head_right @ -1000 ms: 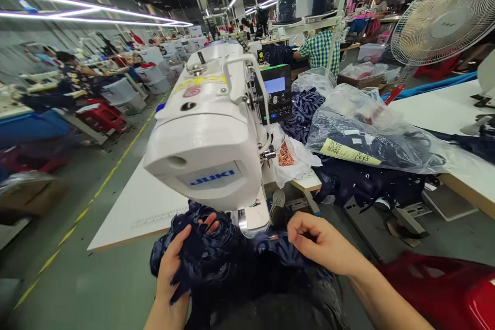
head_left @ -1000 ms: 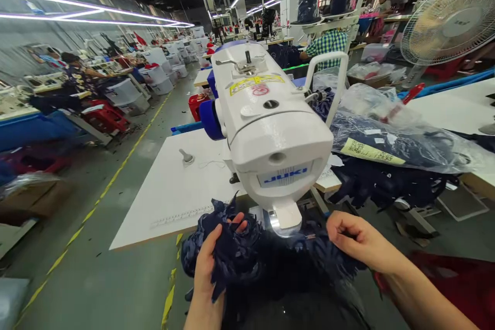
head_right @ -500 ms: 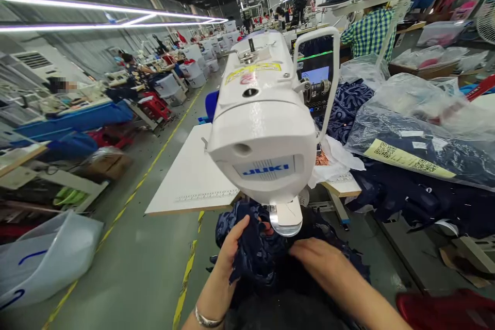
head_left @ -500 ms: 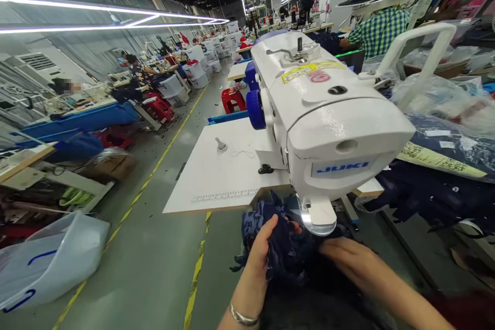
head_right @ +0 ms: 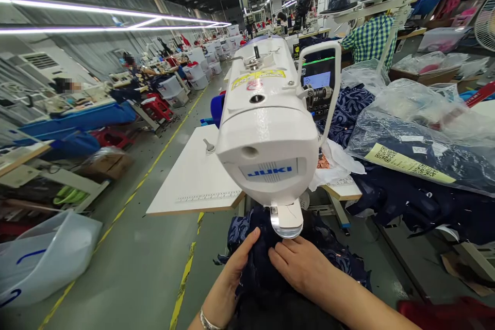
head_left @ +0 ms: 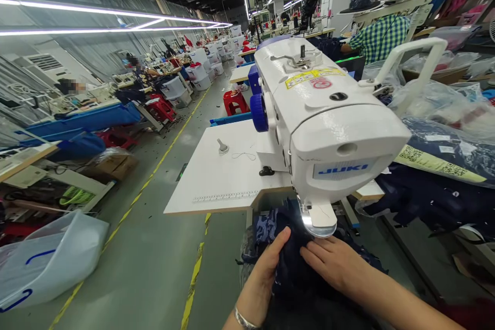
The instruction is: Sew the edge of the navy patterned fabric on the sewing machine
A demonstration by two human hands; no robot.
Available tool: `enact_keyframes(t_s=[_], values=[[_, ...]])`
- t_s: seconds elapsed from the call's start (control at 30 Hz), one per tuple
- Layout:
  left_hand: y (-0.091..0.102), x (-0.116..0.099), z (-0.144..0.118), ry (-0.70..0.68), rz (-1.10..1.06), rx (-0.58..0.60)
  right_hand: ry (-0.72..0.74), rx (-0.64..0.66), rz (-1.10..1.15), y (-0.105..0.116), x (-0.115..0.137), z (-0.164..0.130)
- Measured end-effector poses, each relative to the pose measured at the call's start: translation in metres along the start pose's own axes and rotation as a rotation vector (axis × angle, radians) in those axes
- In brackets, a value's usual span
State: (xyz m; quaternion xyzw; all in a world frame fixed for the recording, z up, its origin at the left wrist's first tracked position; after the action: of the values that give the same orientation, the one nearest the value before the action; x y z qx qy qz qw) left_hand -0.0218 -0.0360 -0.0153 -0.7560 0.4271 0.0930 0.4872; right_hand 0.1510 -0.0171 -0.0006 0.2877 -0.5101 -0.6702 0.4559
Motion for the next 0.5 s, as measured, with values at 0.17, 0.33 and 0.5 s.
enact_keyframes(t_s=[0.17, 0.33, 0.5], values=[[-0.024, -0.007, -0.007, 0.05, 0.123, 0.016, 0.002, -0.03, 0.086, -0.006, 0.0, -0.012], [-0.027, -0.014, -0.012, 0.034, 0.236, -0.011, -0.199, 0.184, 0.456, 0.034, 0.003, -0.03], [-0.02, -0.006, -0.013, 0.14, 0.259, 0.193, -0.549, 0.179, 0.79, 0.051, 0.006, -0.035]])
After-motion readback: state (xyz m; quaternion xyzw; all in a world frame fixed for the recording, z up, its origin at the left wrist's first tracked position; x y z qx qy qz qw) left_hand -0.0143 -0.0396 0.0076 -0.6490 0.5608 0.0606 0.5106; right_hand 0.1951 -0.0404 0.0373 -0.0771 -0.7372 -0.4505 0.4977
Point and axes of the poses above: each hand's wrist, its own z-axis towards the middle knuckle, its own y-axis out of the back of the hand, x = y × z, the point moved 1 cm from there along z, towards the middle knuckle, and after that the axes turned 8 degrees about x, right-handed, at the moved point
